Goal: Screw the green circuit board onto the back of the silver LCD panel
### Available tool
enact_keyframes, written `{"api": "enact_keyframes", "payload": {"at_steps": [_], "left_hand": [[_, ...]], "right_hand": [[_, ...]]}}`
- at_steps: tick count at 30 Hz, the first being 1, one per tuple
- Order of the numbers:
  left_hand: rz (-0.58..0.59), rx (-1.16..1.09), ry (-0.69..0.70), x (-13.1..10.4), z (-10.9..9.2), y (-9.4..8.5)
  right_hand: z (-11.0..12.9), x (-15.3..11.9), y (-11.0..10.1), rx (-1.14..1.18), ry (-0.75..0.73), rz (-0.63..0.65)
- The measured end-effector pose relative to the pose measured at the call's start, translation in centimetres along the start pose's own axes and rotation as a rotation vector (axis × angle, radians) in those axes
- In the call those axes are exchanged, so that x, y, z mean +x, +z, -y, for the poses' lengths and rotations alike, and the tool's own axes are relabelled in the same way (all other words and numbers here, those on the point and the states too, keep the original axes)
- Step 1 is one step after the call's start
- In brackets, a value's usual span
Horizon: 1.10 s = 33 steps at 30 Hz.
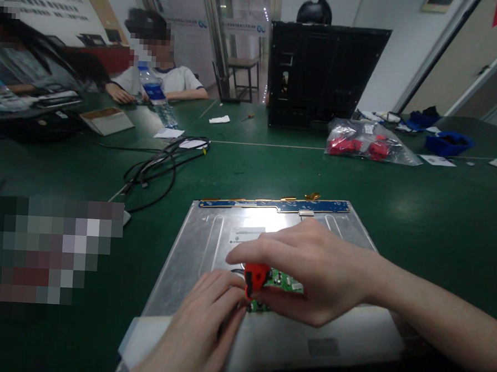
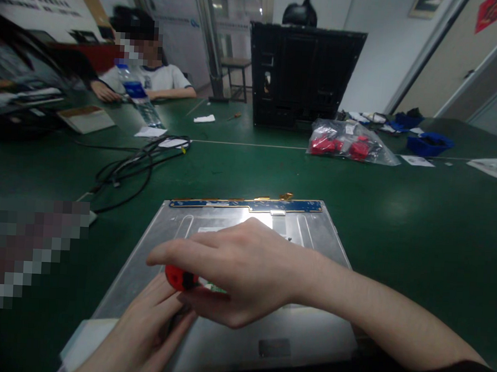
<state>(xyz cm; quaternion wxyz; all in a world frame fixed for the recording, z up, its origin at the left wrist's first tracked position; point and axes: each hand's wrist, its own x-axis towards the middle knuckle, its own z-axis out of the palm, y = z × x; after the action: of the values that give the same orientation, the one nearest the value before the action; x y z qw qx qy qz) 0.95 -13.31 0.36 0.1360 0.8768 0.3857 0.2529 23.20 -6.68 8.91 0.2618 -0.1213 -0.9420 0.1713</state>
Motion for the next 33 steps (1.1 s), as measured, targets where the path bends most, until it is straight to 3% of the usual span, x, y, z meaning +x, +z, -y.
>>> {"api": "enact_keyframes", "payload": {"at_steps": [17,33], "left_hand": [[-0.033,-0.025,0.019,0.12,0.0,0.17],[0.031,-0.041,-0.01,-0.15,-0.19,-0.09]], "right_hand": [[0.21,-0.24,0.23,-0.089,0.002,0.009],[0.01,-0.17,0.38,-0.115,-0.01,-0.02]]}}
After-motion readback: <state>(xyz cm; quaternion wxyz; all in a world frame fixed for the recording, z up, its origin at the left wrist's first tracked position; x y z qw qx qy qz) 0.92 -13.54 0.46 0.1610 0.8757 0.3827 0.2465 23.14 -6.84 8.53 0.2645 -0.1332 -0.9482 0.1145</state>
